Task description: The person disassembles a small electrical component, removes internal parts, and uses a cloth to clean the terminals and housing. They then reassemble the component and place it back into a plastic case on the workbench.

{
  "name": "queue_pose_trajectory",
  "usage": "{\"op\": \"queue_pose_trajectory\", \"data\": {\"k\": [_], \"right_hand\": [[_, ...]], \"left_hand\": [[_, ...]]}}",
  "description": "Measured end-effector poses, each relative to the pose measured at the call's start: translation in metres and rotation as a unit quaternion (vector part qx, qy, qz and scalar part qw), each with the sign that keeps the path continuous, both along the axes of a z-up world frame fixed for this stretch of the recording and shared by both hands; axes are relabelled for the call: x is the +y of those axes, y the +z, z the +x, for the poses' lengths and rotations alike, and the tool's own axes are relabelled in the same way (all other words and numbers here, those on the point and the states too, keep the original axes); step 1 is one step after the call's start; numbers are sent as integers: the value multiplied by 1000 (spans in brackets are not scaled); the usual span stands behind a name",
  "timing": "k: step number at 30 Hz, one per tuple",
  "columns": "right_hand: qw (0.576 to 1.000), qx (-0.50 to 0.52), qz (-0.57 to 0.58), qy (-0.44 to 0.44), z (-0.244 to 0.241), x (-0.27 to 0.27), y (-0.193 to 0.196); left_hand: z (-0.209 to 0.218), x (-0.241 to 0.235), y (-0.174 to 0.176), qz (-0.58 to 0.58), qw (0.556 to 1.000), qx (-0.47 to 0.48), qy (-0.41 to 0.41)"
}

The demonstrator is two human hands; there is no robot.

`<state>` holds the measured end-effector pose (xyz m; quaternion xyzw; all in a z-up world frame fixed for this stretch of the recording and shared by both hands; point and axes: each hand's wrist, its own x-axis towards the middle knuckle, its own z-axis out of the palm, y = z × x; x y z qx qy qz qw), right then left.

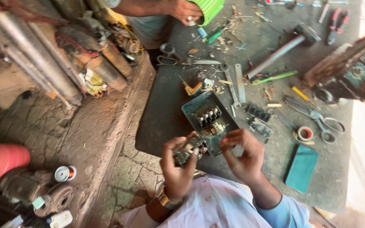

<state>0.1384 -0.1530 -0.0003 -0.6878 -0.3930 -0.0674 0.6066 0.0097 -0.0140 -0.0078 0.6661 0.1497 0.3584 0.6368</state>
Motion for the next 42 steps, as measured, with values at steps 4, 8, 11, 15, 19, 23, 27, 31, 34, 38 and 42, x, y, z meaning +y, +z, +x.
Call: {"op": "queue_pose_trajectory", "data": {"k": [4,8,11,15,19,23,27,31,34,38,42], "right_hand": [[990,122,4,-64,29,-13,-5],[977,163,115,-72,107,-15,-34],[966,135,25,-217,203,-4,-67],[969,55,96,-220,341,8,-96],[789,484,332,-180,433,3,-99],[803,424,265,-323,479,3,-93],[801,389,209,-404,510,-11,-87],[789,401,173,-433,533,5,-76],[785,404,129,-452,531,2,-84],[788,398,78,-463,526,1,-75],[799,392,27,-455,523,25,-71]], "left_hand": [[-3,11,-6,-150,987,49,-12],[-6,13,-18,-228,972,46,-38],[-11,10,-24,-250,966,51,-48],[-14,13,-25,-343,937,45,-39],[-15,16,-28,-442,895,62,8],[-17,17,-47,-448,882,127,70],[-38,25,-90,-460,867,172,87],[-67,40,-154,-498,851,136,92],[-95,43,-193,-391,868,275,133],[-111,57,-214,-724,674,-9,-144],[-119,53,-220,-734,668,22,-118]]}}
